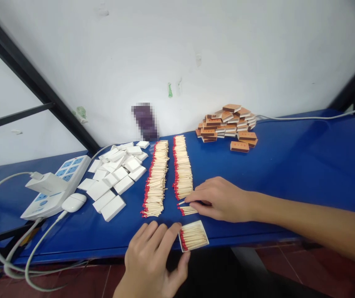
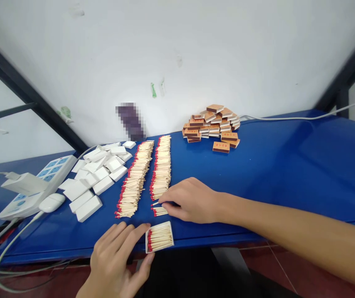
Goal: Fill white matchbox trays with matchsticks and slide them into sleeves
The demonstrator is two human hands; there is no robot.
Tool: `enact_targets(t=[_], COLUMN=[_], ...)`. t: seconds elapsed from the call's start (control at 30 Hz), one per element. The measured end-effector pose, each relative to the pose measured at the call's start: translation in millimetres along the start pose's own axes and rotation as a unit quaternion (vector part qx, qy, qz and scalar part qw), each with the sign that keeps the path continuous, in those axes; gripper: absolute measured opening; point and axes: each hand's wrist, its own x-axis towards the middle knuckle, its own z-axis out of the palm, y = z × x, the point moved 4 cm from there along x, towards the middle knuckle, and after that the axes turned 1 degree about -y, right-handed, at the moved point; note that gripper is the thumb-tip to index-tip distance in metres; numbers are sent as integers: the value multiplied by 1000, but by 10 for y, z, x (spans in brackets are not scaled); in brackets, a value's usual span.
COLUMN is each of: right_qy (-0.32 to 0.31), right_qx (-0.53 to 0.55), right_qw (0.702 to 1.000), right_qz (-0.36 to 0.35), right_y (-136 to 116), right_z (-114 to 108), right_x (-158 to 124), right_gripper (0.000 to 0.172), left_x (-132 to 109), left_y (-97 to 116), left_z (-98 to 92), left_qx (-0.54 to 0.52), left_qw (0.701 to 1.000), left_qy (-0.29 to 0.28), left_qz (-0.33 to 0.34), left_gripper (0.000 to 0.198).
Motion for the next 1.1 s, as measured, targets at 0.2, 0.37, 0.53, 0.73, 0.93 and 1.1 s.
enact_targets(t=[0.2, 0.37, 0.53, 0.73, 0.93, 1.1], right_qy=[-6, -17, -15, -13, 5, 4], right_qx=[8, 17, 23, -20, -43, -48], right_qw=[1000, 1000, 999, 999, 998, 997], right_qz=[12, -2, -26, -40, -53, -56], right_y=[6, -11, -34, -47, -60, -63], right_z=[3, 2, -7, 8, 3, 11], right_x=[-4, -10, -18, -22, -33, -41], right_gripper=[22, 22, 24, 26, 25, 25], left_x=[1, 9, -1, -2, -6, -3], left_y=[-3, -5, -13, -8, -3, -3], left_z=[-4, 3, 5, 7, -1, 4], left_qx=[-5, -3, -4, -1, 2, 1], left_qw=[1000, 1000, 1000, 1000, 1000, 1000], left_qy=[0, -2, -2, -1, 2, -3], left_qz=[-1, 1, -1, -2, 0, 3], left_gripper=[27, 28, 28, 27, 27, 28])
